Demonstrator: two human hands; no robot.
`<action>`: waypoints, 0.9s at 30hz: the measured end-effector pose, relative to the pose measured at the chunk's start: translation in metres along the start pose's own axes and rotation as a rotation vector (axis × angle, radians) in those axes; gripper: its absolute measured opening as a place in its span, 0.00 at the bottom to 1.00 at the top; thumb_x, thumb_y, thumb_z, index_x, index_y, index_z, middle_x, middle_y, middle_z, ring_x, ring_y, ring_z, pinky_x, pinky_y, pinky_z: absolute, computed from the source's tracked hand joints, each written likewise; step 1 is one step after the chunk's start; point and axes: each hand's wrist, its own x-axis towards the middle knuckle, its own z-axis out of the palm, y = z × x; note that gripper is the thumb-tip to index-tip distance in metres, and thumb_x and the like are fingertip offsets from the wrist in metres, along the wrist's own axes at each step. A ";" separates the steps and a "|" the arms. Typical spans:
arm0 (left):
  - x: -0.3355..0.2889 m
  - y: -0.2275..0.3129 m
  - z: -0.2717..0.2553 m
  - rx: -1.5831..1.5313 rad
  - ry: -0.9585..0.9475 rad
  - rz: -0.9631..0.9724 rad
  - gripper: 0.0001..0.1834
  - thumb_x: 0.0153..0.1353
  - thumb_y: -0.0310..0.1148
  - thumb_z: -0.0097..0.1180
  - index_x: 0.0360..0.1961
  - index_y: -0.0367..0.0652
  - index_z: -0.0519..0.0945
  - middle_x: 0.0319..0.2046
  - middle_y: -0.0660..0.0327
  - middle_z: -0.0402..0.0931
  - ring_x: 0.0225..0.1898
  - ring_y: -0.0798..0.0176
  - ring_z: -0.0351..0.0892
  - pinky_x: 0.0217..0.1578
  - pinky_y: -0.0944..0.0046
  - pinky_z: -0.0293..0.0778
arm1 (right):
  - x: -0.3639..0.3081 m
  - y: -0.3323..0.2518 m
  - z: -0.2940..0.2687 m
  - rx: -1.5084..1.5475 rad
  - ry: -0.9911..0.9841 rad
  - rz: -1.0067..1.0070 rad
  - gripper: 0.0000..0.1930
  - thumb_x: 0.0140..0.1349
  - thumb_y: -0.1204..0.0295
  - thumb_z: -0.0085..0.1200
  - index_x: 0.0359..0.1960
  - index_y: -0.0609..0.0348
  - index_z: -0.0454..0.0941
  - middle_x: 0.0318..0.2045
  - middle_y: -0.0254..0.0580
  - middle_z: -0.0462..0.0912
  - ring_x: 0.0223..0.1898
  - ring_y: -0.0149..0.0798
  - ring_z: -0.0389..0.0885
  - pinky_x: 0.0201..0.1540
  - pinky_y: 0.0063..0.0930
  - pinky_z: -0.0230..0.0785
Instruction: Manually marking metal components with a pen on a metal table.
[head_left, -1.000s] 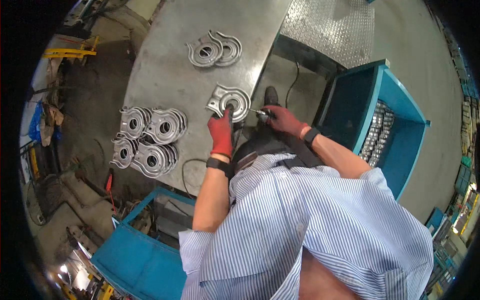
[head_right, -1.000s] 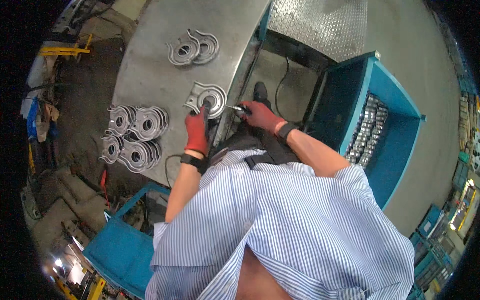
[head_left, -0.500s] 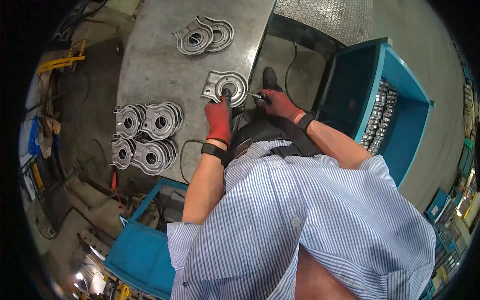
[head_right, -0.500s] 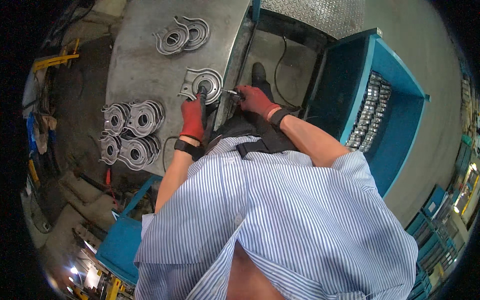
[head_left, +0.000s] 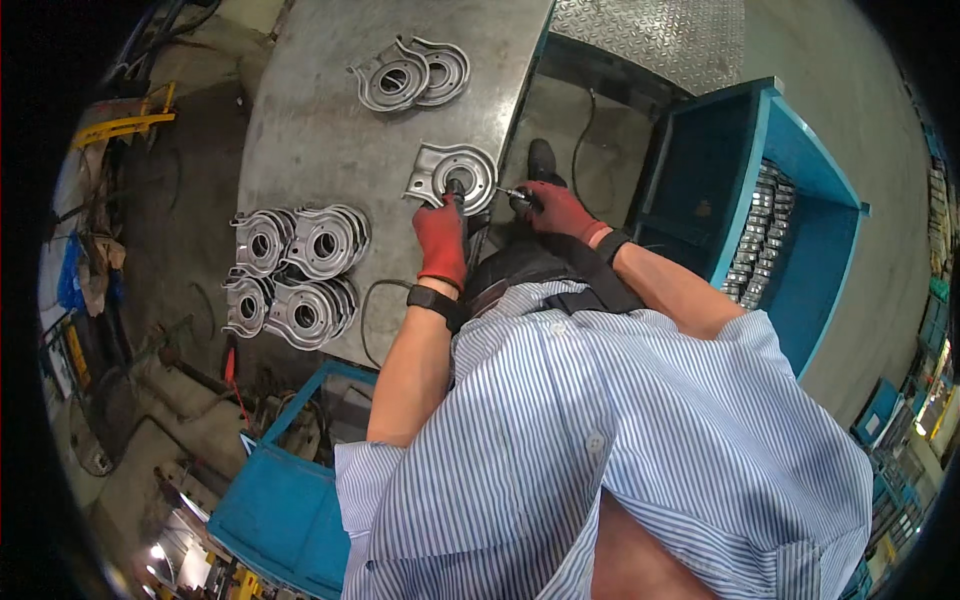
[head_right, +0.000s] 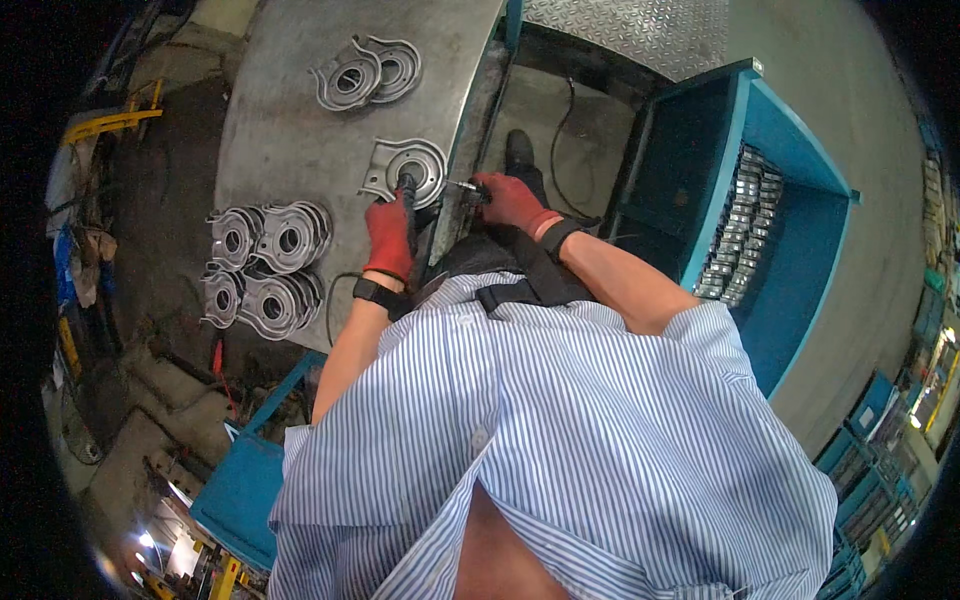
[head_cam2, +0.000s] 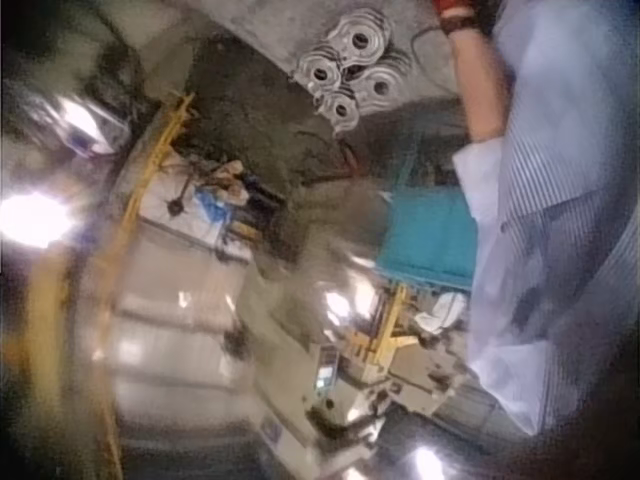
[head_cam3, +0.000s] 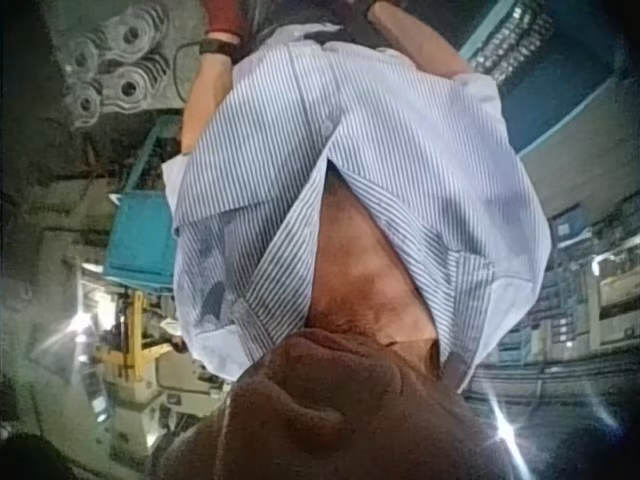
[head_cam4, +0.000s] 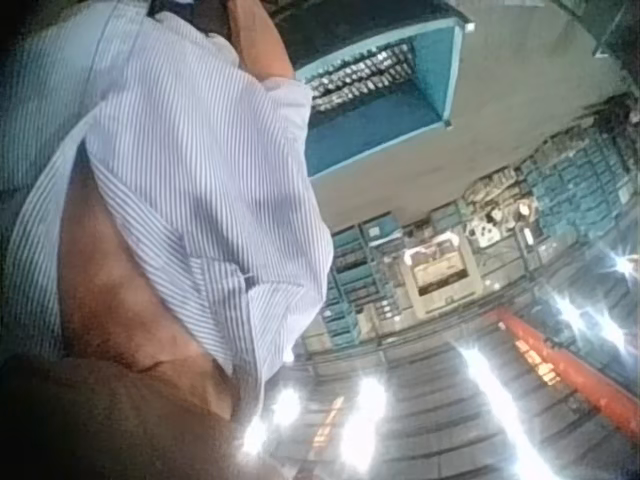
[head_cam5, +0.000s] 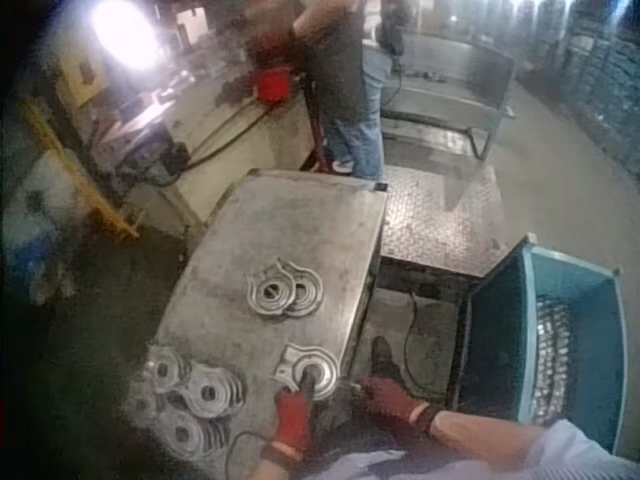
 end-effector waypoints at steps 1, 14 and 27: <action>0.001 -0.002 0.000 -0.024 -0.007 -0.015 0.26 0.54 0.43 0.60 0.20 0.22 0.75 0.18 0.39 0.74 0.22 0.41 0.75 0.26 0.49 0.66 | 0.000 -0.004 -0.002 -0.002 0.007 0.005 0.23 0.47 0.71 0.58 0.49 0.57 0.73 0.43 0.52 0.78 0.47 0.52 0.76 0.48 0.38 0.69; 0.001 -0.006 0.002 -0.048 0.039 0.019 0.25 0.52 0.44 0.61 0.20 0.25 0.75 0.20 0.37 0.74 0.26 0.36 0.75 0.26 0.48 0.66 | 0.006 0.007 0.001 0.057 0.064 -0.053 0.23 0.50 0.72 0.58 0.51 0.56 0.72 0.46 0.51 0.77 0.48 0.50 0.76 0.49 0.35 0.68; -0.014 0.007 -0.153 0.098 0.159 0.265 0.18 0.60 0.42 0.53 0.33 0.33 0.78 0.27 0.42 0.77 0.29 0.43 0.77 0.30 0.55 0.69 | -0.003 -0.005 -0.047 0.420 0.196 0.251 0.16 0.59 0.73 0.52 0.49 0.62 0.74 0.37 0.42 0.81 0.38 0.32 0.76 0.43 0.25 0.67</action>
